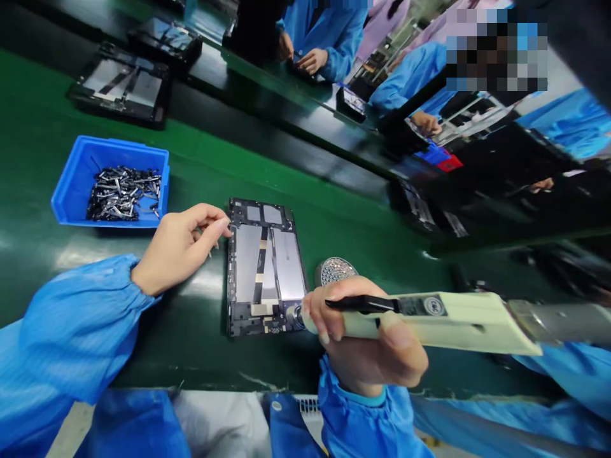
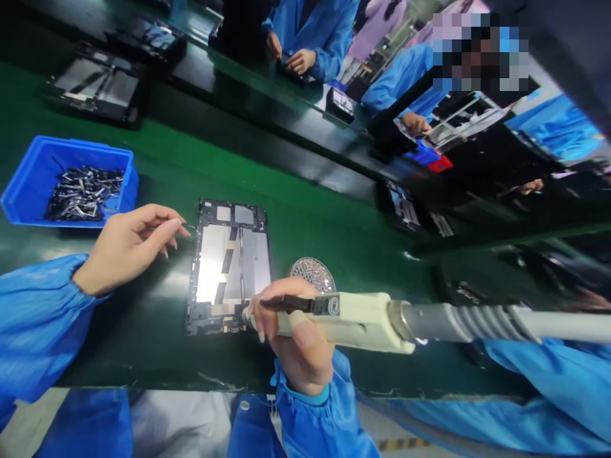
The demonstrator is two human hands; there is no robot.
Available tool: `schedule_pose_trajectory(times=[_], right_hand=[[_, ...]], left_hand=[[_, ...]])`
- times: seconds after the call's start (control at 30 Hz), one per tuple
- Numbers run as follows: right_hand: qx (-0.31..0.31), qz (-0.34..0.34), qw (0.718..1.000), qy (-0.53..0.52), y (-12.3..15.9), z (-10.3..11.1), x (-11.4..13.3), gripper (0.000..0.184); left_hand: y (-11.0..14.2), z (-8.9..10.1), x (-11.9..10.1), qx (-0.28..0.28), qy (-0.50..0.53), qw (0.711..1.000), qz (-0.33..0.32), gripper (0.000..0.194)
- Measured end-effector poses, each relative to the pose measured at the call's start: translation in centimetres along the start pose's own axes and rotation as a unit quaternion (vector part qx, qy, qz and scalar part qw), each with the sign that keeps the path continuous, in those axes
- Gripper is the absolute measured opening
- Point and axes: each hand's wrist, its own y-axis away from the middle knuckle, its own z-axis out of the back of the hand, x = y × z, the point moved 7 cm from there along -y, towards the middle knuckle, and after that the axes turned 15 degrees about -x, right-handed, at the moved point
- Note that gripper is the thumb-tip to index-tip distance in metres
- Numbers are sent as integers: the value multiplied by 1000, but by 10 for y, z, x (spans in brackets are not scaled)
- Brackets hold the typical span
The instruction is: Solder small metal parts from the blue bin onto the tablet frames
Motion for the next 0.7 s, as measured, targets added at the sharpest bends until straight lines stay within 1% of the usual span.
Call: schedule_pose_trajectory(times=[0.13,0.3,0.4,0.43,0.5,0.6,0.7], right_hand=[[16,-13,1000,17,2,-4,-2,35],[37,-29,999,24,3,-6,-3,35],[39,-35,998,21,3,-7,-5,34],[40,-35,998,21,4,-8,-6,33],[45,-32,998,26,7,-8,-10,32],[50,-15,998,30,13,-8,-19,32],[44,-4,999,18,13,-5,-30,39]], left_hand=[[0,-5,1,9,12,1000,8,23],[3,-11,2,19,-2,1000,-1,27],[5,-19,-1,15,-6,1000,-18,22],[6,-24,-4,19,-3,999,-28,20],[11,-41,-11,48,9,998,-46,17],[23,-74,-20,121,33,990,-59,16],[36,-105,-19,190,29,980,-49,20]])
